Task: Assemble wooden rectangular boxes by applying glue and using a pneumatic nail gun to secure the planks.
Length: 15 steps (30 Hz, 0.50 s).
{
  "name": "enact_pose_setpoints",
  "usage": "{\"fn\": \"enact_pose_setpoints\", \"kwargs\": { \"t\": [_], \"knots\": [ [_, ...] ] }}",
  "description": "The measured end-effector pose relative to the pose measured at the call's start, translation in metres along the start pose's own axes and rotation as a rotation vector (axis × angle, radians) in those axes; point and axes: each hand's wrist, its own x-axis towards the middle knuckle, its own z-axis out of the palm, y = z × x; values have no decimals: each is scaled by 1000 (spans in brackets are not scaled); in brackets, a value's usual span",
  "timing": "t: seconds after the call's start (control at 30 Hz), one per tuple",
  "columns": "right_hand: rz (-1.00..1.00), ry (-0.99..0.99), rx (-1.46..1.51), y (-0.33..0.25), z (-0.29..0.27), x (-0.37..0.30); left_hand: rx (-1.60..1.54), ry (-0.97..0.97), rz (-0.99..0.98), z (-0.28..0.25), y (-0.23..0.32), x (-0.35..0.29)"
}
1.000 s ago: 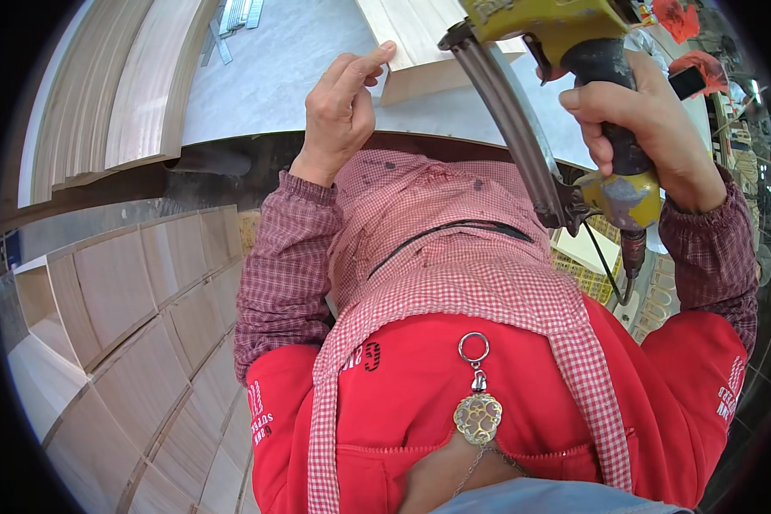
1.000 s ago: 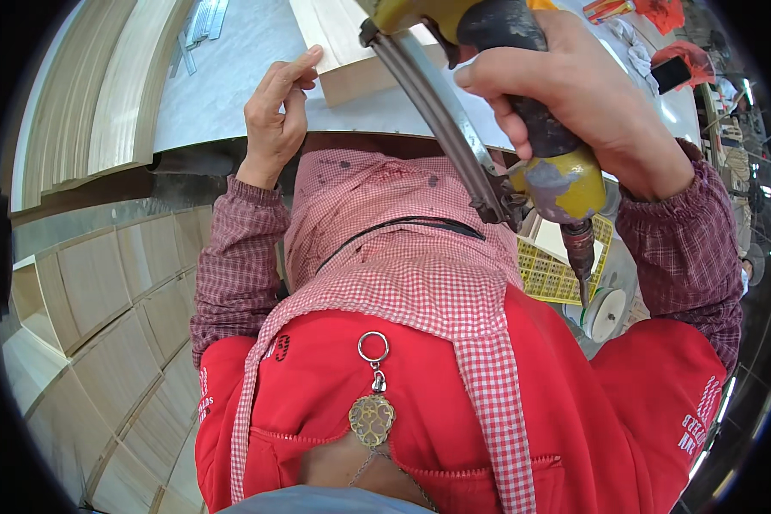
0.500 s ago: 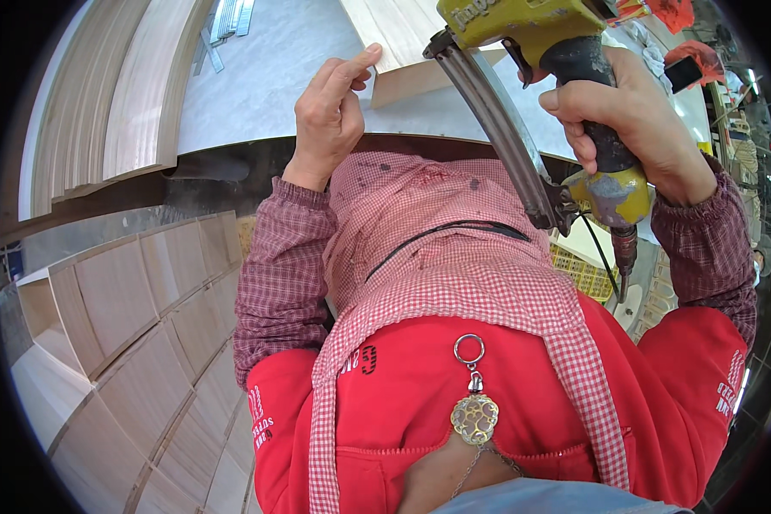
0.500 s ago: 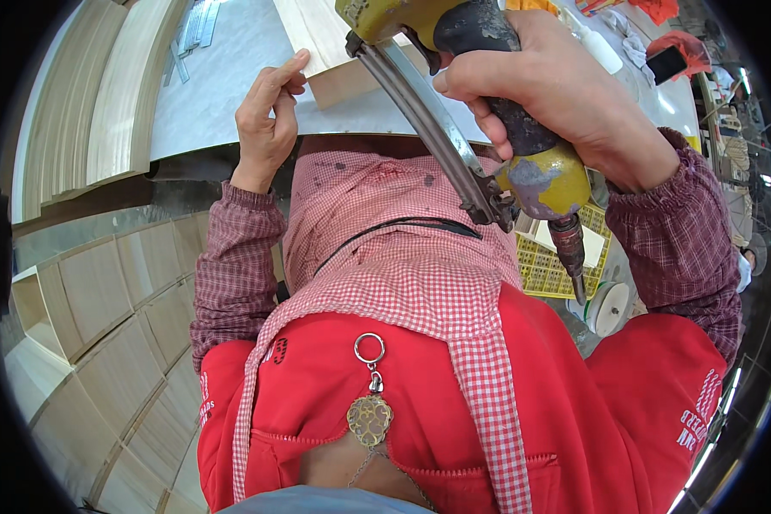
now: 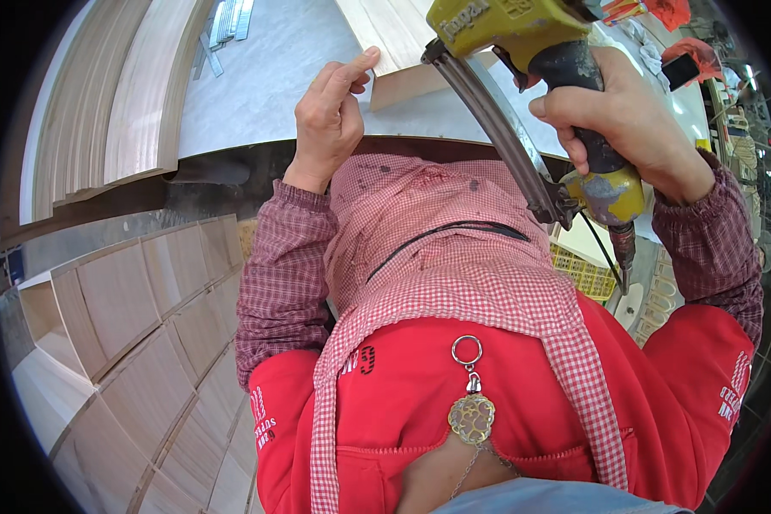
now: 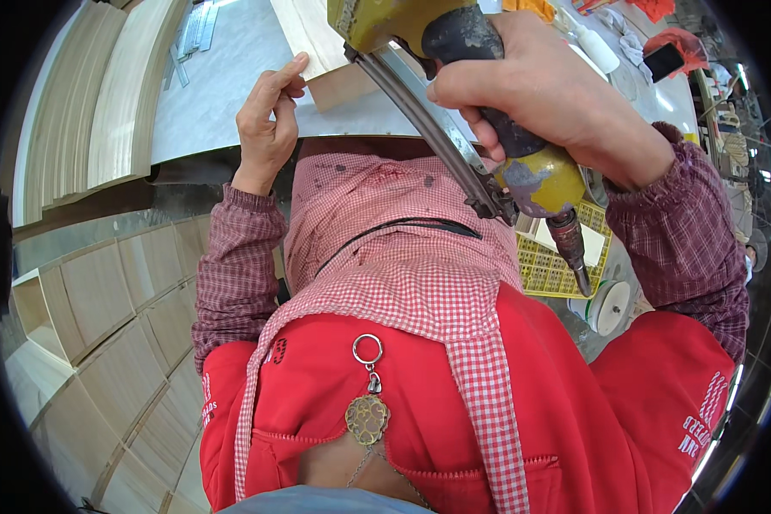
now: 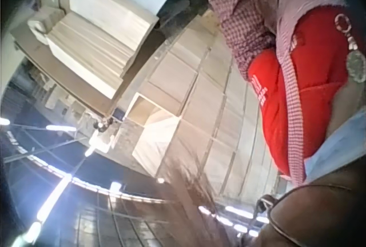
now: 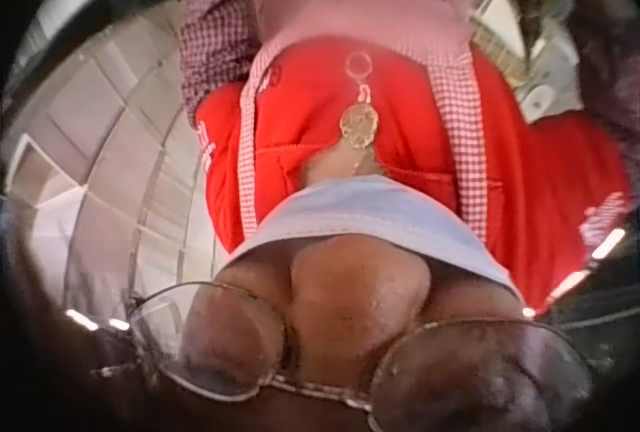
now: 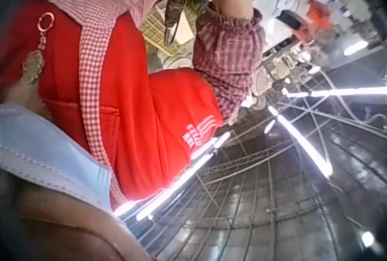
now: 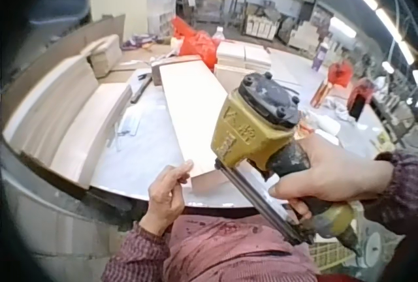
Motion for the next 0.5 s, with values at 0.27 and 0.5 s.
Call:
{"fn": "enact_pose_setpoints", "kwargs": {
  "t": [0.27,0.5],
  "knots": [
    [-54,-60,-66,-9,5,-1,50,17,30,3,1,4],
    [-70,-81,-80,-12,8,4,24,48,48,6,-2,6]
  ]
}}
